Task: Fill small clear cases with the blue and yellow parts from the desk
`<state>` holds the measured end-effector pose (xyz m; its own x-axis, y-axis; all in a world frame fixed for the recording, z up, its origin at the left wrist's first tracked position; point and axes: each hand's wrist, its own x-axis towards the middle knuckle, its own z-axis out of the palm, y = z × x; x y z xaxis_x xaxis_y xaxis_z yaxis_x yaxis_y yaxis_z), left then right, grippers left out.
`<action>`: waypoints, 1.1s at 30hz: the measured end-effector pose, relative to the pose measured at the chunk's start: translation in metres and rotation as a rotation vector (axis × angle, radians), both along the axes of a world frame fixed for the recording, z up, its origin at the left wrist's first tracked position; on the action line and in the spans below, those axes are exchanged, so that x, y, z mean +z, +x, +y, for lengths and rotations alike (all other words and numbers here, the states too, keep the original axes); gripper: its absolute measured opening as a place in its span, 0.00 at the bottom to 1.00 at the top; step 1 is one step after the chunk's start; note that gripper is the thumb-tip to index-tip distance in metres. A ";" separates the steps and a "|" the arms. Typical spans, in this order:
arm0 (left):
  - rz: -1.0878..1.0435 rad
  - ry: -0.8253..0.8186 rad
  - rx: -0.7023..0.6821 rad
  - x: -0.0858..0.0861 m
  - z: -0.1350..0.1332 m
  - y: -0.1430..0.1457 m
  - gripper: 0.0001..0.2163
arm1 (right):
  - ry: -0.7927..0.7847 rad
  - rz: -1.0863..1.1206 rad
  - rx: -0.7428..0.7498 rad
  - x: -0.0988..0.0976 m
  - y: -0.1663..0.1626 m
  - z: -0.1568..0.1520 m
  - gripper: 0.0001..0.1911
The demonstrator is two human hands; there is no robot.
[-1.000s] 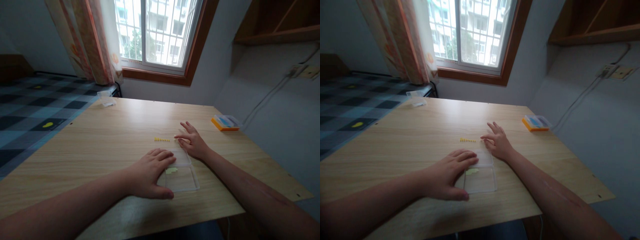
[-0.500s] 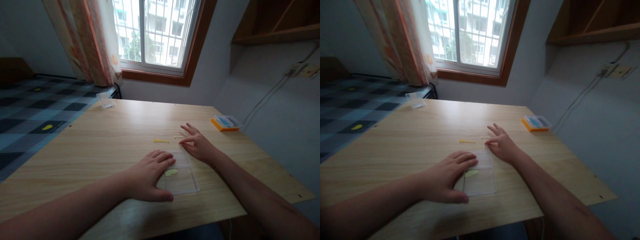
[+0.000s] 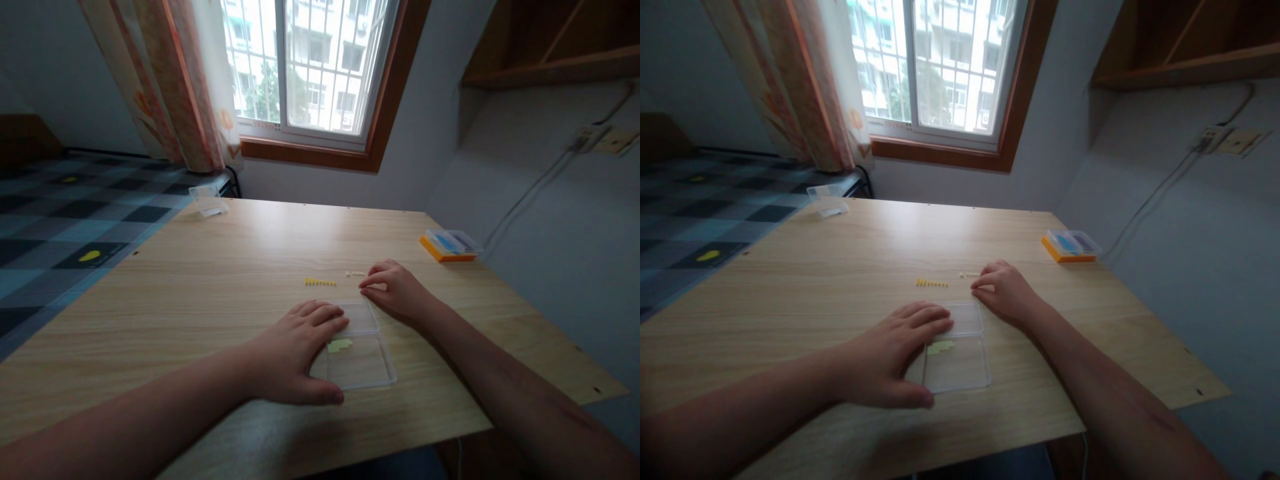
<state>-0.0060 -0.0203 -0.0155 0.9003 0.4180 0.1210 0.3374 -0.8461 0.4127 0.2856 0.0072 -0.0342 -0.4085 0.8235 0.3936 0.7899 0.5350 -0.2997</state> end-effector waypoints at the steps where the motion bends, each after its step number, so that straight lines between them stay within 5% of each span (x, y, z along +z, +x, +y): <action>1: 0.003 0.001 0.002 0.000 0.000 0.000 0.44 | -0.004 -0.003 0.001 0.000 0.000 0.001 0.05; 6: 0.011 -0.001 0.005 0.002 0.000 0.001 0.45 | -0.080 0.097 0.023 0.016 0.005 -0.006 0.07; 14: 0.030 -0.005 0.001 0.002 0.000 0.001 0.45 | -0.374 0.066 0.464 0.058 -0.014 -0.050 0.08; 21: 0.029 -0.012 0.004 0.002 0.000 0.001 0.46 | -0.379 -0.196 0.449 0.056 -0.033 -0.064 0.09; 33: 0.041 0.002 0.002 0.002 0.000 0.001 0.45 | -0.406 -0.232 0.439 0.060 -0.028 -0.064 0.10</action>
<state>-0.0049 -0.0204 -0.0140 0.9036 0.4198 0.0850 0.3558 -0.8462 0.3966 0.2572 -0.0568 0.0255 -0.7787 0.6251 -0.0537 0.5916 0.7031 -0.3946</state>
